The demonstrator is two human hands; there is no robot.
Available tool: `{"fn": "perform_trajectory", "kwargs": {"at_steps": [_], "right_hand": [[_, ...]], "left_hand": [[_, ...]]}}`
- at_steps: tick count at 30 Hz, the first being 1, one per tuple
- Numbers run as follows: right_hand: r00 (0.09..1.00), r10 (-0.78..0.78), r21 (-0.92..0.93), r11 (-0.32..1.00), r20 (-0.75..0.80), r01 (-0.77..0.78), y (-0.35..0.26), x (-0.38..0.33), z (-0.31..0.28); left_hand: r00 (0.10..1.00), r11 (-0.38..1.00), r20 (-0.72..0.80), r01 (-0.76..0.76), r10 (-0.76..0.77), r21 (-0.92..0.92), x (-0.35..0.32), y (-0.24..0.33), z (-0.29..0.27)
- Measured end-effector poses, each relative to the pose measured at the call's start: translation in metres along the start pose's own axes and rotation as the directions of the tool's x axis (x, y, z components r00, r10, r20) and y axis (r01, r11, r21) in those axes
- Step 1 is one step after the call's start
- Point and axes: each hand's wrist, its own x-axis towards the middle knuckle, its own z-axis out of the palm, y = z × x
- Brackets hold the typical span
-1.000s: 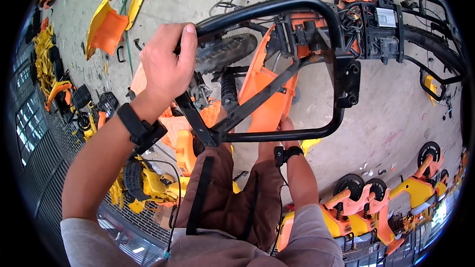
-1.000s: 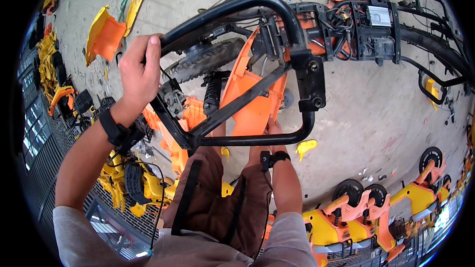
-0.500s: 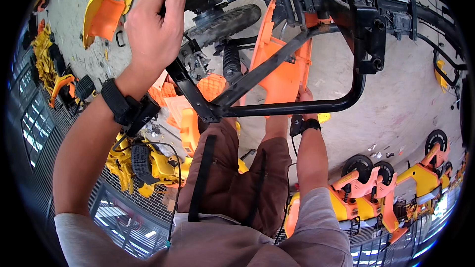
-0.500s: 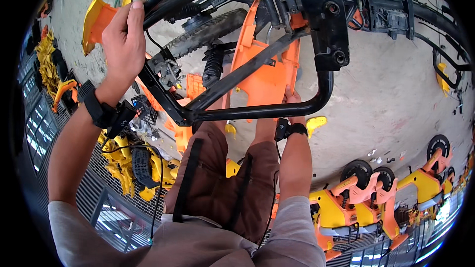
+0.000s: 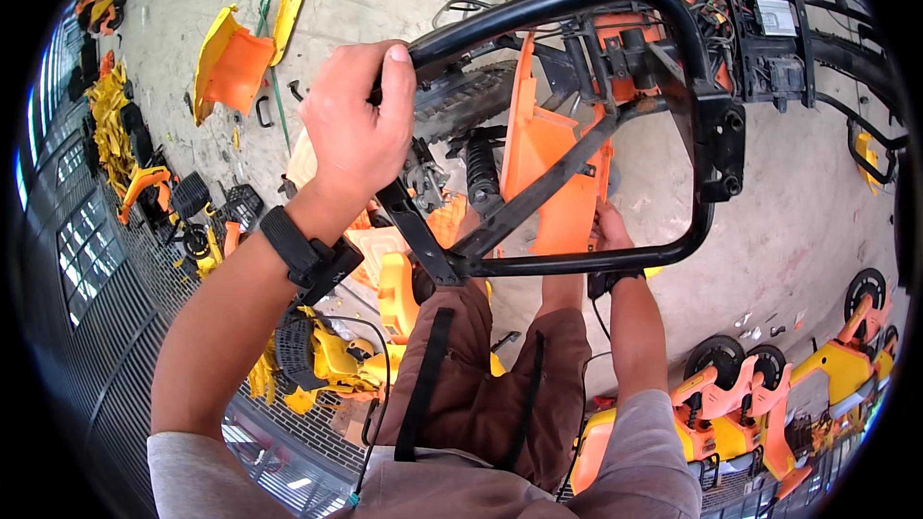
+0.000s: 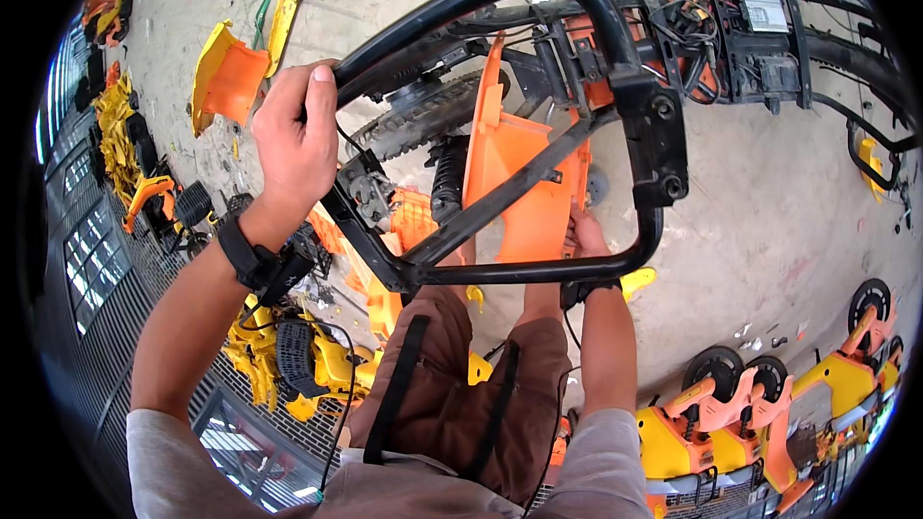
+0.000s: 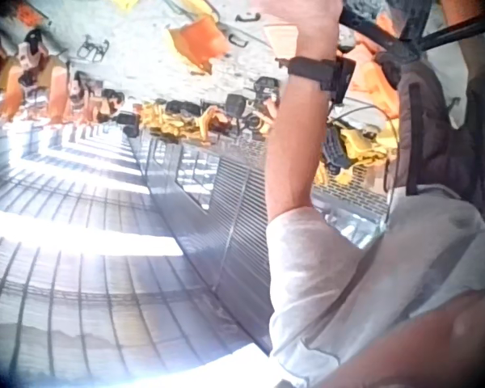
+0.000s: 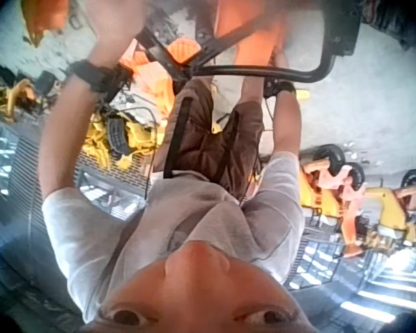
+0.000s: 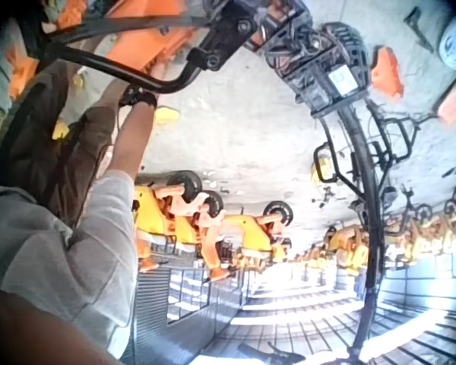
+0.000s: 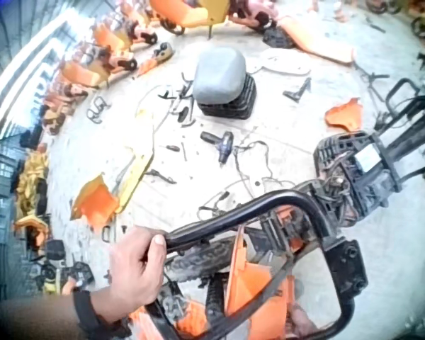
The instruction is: The person assembles plastic body panels onto an electric scooter frame. They fit orange and yellow panels to the frame, align mounting points, and secure them using screws and a power drill. The person also handles a white plastic cover and various small hardware pieces.
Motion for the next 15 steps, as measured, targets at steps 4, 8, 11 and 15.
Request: {"fn": "perform_trajectory", "kwargs": {"at_steps": [4,8,11,15], "right_hand": [[0.995,-0.032,0.011,0.999,-0.096,0.034,0.003,0.001,0.011],[0.998,0.010,0.110,0.994,-0.067,-0.002,-0.010,-0.029,0.026],[0.968,0.059,0.126,0.992,-0.244,-0.029,-0.003,-0.042,0.040],[0.982,0.004,0.125,0.992,-0.191,0.020,0.018,-0.035,0.018]], "left_hand": [[1.000,1.000,-0.007,0.004,-0.004,-0.028,0.001,-0.001,0.001],[0.999,0.999,-0.034,0.004,-0.006,-0.033,-0.002,-0.004,0.001],[0.999,0.998,-0.038,0.030,-0.032,-0.048,-0.001,-0.004,0.003],[0.999,0.998,-0.015,0.035,-0.036,-0.044,-0.004,-0.002,0.000]]}}
